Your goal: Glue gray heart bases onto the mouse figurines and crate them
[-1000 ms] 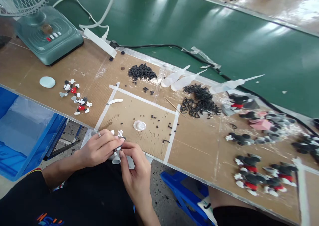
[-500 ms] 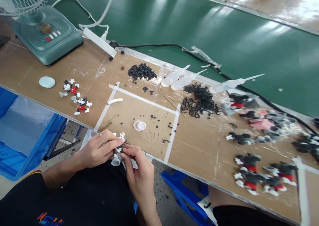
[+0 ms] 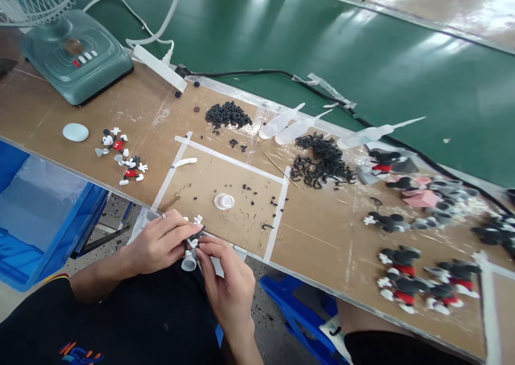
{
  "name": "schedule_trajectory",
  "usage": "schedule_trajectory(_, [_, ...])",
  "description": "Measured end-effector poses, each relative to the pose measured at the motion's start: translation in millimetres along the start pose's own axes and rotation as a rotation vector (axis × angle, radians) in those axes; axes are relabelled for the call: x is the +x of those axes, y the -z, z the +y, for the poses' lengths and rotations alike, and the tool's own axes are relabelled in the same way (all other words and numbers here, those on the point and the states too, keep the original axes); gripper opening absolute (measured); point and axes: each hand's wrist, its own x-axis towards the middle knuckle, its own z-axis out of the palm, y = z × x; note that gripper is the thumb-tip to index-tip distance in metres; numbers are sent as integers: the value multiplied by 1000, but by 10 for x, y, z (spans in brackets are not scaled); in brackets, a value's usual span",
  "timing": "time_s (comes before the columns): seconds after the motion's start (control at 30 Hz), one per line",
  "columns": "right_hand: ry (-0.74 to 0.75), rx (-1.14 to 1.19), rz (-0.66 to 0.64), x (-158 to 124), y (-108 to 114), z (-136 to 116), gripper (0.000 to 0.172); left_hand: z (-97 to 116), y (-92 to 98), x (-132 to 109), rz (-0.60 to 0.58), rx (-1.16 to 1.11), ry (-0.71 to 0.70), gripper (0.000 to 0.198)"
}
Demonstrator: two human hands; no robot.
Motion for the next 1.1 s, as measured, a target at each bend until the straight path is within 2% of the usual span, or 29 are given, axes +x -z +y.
schedule_trajectory(0.43, [72, -64, 7, 1, 11, 6, 13, -6, -19, 3, -31, 8, 37, 21])
schedule_trajectory(0.7, [105, -83, -15, -21, 32, -1, 19, 17, 42, 53, -63, 10, -41, 19])
schedule_trajectory(0.83, [134, -37, -54, -19, 57, 13, 20, 13, 40, 39, -74, -46, -26, 20])
schedule_trajectory(0.93, [106, 43, -70, -24, 91, 31, 21, 22, 33, 36, -67, -68, -26, 20])
schedule_trajectory(1.1, [16, 136, -23, -56, 130, 44, 23, 33, 47, 73, -29, -42, -87, 21])
